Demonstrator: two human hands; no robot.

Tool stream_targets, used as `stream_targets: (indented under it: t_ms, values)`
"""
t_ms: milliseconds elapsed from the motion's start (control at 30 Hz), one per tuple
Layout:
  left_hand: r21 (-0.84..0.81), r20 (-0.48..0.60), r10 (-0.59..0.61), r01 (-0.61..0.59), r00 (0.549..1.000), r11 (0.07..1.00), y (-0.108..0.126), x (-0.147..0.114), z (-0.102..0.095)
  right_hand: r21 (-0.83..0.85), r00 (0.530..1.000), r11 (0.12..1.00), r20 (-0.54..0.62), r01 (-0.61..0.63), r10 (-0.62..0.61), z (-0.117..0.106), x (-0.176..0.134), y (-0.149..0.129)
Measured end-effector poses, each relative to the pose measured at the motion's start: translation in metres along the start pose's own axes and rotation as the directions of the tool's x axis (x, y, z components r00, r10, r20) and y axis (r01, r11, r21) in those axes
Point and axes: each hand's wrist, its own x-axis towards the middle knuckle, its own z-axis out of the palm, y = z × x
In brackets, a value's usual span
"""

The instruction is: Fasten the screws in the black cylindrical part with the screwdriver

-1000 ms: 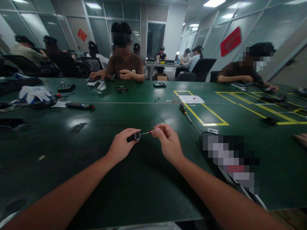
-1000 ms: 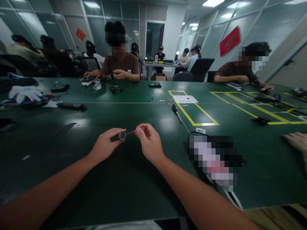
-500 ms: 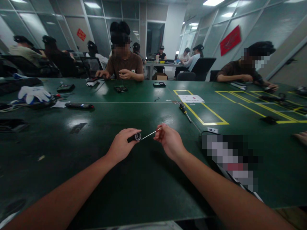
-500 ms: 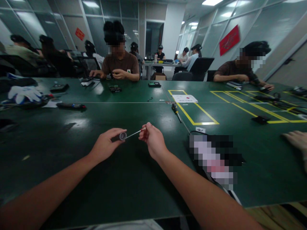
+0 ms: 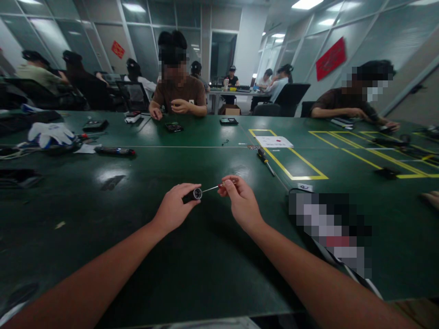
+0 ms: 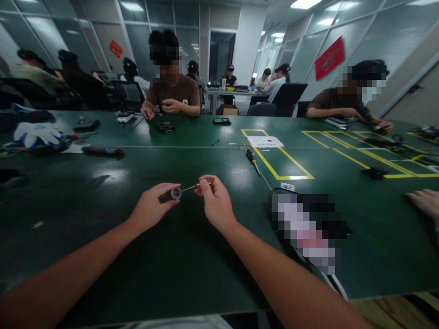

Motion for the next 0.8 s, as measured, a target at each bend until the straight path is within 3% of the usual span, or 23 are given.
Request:
stream_targets:
  t_ms: [400,800]
  values:
    - [0.002,-0.017,-0.008,0.008,1.000,1.000,-0.0045,0.0001,0.0007,0.009,0.983,0.999,0.178,0.047,-0.048,-0.0010,-0.0030,-0.0062]
    - [0.012,0.000,0.028,-0.028,1.000,1.000,-0.0074,0.0004,0.0004,0.022,0.973,0.999,0.228,0.040,-0.044,-0.0004,-0.0057,-0.0097]
